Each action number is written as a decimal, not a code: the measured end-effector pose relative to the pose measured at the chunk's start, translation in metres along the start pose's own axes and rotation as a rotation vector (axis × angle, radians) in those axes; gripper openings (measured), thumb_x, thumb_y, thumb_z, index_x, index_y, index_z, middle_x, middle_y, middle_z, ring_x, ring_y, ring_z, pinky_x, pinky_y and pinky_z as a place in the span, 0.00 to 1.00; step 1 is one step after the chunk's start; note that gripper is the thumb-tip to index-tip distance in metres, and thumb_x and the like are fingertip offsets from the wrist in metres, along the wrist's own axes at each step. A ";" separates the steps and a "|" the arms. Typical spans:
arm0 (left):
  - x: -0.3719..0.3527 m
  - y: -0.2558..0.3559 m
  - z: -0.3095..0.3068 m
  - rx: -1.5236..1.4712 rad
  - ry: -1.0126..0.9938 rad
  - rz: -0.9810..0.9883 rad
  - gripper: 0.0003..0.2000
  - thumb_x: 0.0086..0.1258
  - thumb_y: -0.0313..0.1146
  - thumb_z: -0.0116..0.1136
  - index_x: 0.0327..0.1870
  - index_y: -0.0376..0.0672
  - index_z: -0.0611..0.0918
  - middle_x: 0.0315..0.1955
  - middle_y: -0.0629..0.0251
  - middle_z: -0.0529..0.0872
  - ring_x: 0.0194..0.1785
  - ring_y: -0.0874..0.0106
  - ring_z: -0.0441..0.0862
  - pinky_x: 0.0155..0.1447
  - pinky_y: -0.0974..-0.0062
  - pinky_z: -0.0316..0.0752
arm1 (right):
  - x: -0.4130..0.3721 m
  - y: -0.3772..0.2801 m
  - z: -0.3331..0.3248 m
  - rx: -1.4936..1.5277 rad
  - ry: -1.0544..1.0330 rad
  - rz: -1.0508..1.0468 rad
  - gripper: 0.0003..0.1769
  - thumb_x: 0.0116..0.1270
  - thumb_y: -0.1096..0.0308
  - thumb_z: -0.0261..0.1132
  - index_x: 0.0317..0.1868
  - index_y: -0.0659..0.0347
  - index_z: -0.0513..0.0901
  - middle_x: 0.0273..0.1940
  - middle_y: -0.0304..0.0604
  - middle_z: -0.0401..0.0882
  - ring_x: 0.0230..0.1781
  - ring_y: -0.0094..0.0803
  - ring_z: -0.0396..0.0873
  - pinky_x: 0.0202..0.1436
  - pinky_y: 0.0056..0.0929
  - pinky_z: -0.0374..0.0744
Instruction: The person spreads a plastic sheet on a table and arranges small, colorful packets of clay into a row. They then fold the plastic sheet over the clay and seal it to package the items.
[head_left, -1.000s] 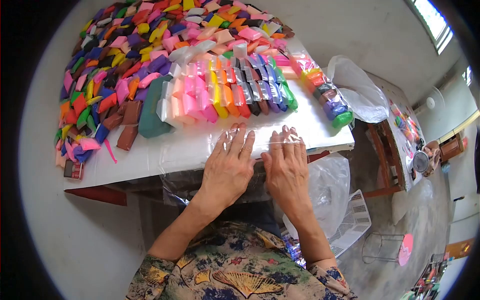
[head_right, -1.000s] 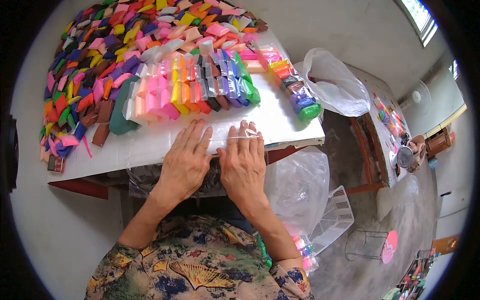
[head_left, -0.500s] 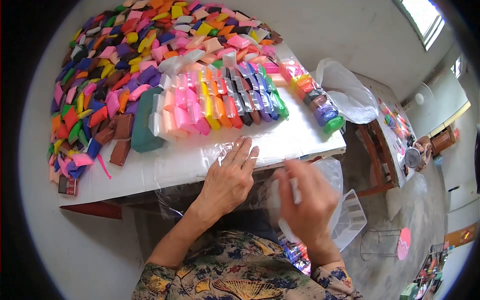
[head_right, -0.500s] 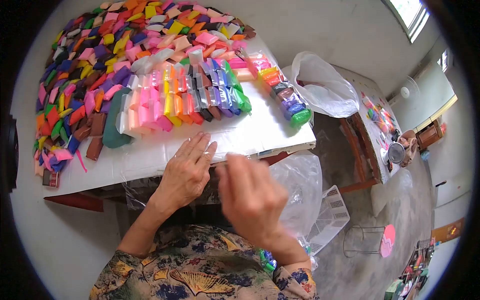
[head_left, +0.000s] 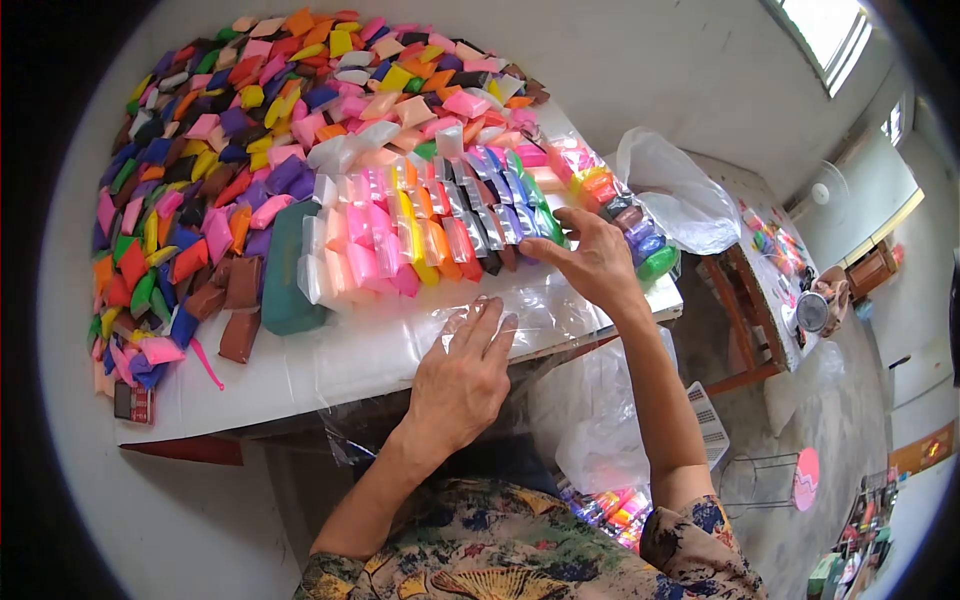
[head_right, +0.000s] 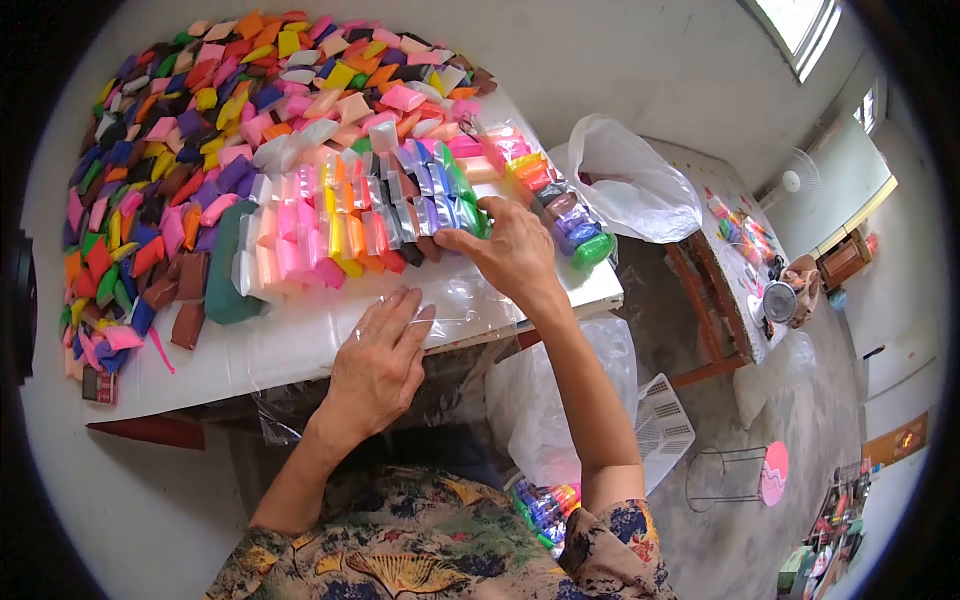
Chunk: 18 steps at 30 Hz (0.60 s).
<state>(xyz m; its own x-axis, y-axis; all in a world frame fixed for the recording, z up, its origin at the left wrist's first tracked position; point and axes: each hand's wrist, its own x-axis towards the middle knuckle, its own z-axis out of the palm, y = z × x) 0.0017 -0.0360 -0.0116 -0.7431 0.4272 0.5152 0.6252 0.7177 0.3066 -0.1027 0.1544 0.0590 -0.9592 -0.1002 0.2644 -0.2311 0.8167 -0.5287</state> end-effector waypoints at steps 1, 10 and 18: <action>0.001 0.000 -0.001 0.015 -0.010 0.006 0.23 0.66 0.28 0.55 0.63 0.32 0.76 0.65 0.45 0.73 0.70 0.51 0.70 0.75 0.56 0.63 | 0.001 0.001 -0.001 0.013 -0.020 -0.001 0.38 0.55 0.44 0.76 0.53 0.71 0.84 0.49 0.57 0.86 0.50 0.46 0.85 0.57 0.40 0.78; 0.004 0.004 -0.006 0.010 -0.057 -0.009 0.22 0.67 0.28 0.55 0.62 0.31 0.75 0.63 0.44 0.74 0.69 0.49 0.69 0.74 0.55 0.63 | 0.006 -0.001 0.006 -0.179 0.094 0.019 0.28 0.62 0.52 0.69 0.54 0.68 0.84 0.46 0.60 0.86 0.49 0.52 0.84 0.55 0.43 0.79; 0.014 0.010 -0.003 0.025 0.010 -0.031 0.22 0.73 0.37 0.56 0.64 0.35 0.76 0.57 0.43 0.79 0.66 0.47 0.71 0.71 0.54 0.66 | 0.004 0.009 0.003 -0.251 0.213 0.053 0.21 0.57 0.54 0.67 0.40 0.65 0.83 0.39 0.55 0.85 0.46 0.50 0.83 0.53 0.47 0.78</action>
<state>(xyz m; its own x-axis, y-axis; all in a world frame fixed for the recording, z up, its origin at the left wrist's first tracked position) -0.0014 -0.0240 0.0008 -0.7595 0.3991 0.5136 0.5956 0.7442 0.3024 -0.1090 0.1599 0.0530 -0.9072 0.0459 0.4182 -0.1087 0.9347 -0.3383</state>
